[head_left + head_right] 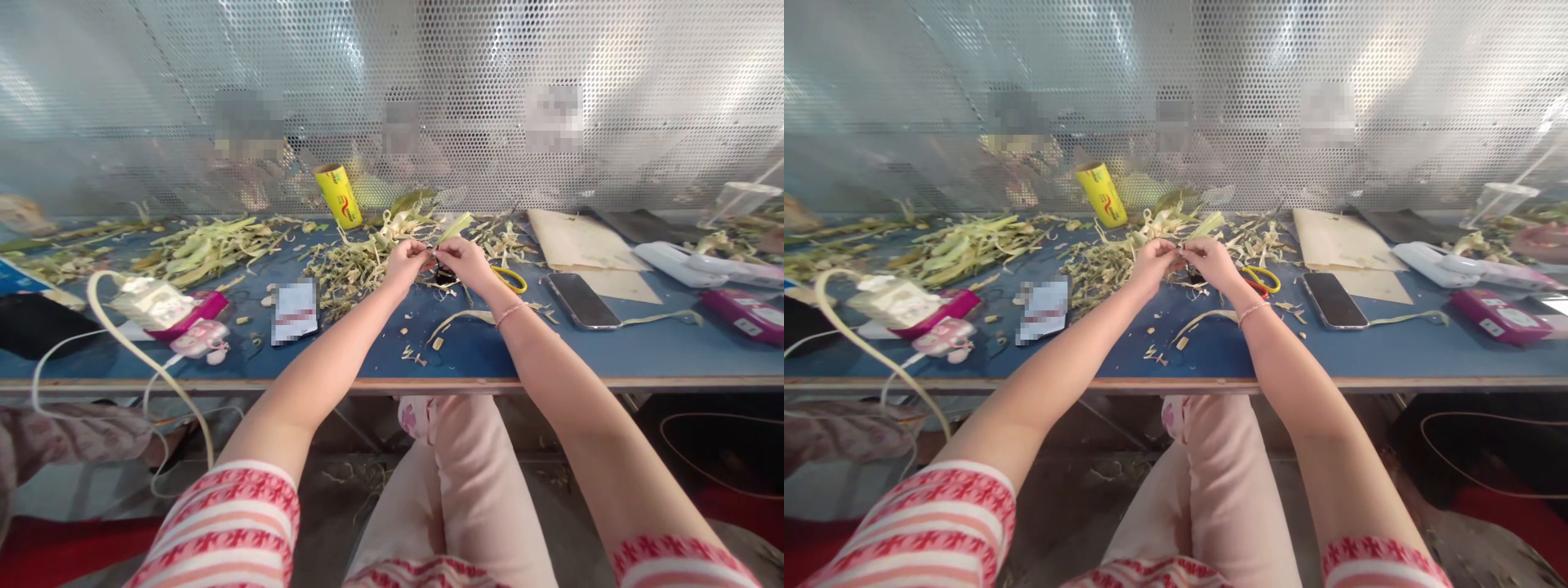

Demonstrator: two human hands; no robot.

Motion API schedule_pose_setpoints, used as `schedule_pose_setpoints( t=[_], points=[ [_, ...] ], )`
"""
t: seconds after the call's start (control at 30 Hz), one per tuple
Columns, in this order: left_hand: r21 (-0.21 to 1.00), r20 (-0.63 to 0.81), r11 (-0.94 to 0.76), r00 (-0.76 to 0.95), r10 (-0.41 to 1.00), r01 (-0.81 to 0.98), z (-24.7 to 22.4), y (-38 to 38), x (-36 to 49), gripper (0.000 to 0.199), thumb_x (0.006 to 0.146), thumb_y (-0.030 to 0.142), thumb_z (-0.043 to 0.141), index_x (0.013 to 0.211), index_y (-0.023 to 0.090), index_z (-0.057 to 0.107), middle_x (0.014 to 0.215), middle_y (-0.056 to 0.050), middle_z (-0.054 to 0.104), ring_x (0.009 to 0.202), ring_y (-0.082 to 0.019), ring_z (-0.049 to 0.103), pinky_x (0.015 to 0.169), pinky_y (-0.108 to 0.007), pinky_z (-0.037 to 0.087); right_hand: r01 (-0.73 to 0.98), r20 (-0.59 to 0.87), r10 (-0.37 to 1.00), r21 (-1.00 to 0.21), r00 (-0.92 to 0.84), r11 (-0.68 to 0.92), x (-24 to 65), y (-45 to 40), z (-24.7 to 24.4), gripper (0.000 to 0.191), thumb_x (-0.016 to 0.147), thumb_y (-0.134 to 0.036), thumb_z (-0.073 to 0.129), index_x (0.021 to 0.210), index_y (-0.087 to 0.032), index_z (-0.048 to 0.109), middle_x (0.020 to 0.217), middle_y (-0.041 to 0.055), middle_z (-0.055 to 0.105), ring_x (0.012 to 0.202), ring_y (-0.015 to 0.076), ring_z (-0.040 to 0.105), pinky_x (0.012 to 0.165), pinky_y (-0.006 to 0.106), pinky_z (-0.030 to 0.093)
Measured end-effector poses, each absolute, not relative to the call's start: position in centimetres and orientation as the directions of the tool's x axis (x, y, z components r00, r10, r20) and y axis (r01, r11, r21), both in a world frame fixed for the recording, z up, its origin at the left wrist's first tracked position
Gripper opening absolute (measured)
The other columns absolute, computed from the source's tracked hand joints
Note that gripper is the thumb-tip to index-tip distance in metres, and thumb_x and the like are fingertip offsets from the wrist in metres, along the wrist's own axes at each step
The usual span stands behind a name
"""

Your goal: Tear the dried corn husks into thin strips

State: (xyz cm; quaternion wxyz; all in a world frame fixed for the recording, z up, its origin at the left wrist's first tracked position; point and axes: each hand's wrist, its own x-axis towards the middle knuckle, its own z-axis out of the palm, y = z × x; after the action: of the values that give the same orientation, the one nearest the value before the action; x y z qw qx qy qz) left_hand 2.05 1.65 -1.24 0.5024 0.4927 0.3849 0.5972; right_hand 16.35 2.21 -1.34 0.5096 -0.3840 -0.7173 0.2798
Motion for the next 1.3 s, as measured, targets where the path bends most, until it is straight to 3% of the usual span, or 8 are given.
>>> schedule_pose_setpoints(
  t=[0.23,0.57,0.83,1.1,1.3],
  points=[
    [0.954,0.210,-0.204,0.006,0.978,-0.219,-1.55,1.86,1.99,0.013,0.075,0.008,0.063,0.072,0.016,0.052,0.062,0.004,0.059,0.061,-0.009,0.061,0.076,-0.030,0.056,0.276,0.504,0.837,-0.791,-0.212,0.546,16.21,1.92,-1.19,0.016,0.077,-0.036,0.063,0.074,-0.020,0.064,0.070,0.0006,0.062,0.072,0.0156,0.058,0.074,0.031,0.050],
    [0.953,0.236,-0.230,0.005,0.972,-0.197,-1.62,1.85,2.01,0.011,0.074,0.008,0.061,0.071,0.015,0.053,0.061,0.005,0.057,0.058,-0.008,0.058,0.072,-0.030,0.056,0.170,0.503,0.832,-0.822,-0.233,0.544,15.98,2.06,-1.59,0.021,0.075,-0.020,0.061,0.095,-0.020,0.056,0.073,-0.0032,0.062,0.071,0.0121,0.060,0.075,0.028,0.050],
    [0.948,0.266,-0.254,0.040,0.963,-0.190,-2.12,2.31,1.85,0.010,0.069,0.007,0.061,0.072,0.015,0.056,0.063,0.004,0.058,0.057,-0.009,0.059,0.068,-0.028,0.053,0.179,0.411,0.892,-0.879,-0.189,0.443,16.19,2.35,-1.52,0.021,0.070,-0.017,0.067,0.086,-0.020,0.053,0.068,-0.0031,0.064,0.064,0.0125,0.062,0.066,0.027,0.050],
    [0.961,0.234,-0.227,0.030,0.972,-0.156,-1.91,2.07,1.91,0.009,0.069,0.010,0.065,0.071,0.015,0.058,0.060,0.004,0.057,0.055,-0.008,0.057,0.063,-0.024,0.050,0.322,0.431,0.880,-0.819,-0.200,0.475,16.32,2.00,-1.24,0.005,0.073,-0.020,0.064,0.075,-0.019,0.059,0.066,-0.0006,0.066,0.064,0.0135,0.061,0.068,0.029,0.051],
    [0.963,0.214,-0.207,0.021,0.977,-0.173,-1.53,1.66,2.05,0.009,0.069,0.009,0.064,0.070,0.015,0.057,0.059,0.004,0.057,0.055,-0.008,0.057,0.061,-0.023,0.050,0.373,0.453,0.874,-0.792,-0.172,0.484,16.22,1.78,-1.17,0.006,0.073,-0.015,0.063,0.075,-0.019,0.059,0.067,-0.0006,0.067,0.067,0.0139,0.062,0.072,0.030,0.051]
  ],
)
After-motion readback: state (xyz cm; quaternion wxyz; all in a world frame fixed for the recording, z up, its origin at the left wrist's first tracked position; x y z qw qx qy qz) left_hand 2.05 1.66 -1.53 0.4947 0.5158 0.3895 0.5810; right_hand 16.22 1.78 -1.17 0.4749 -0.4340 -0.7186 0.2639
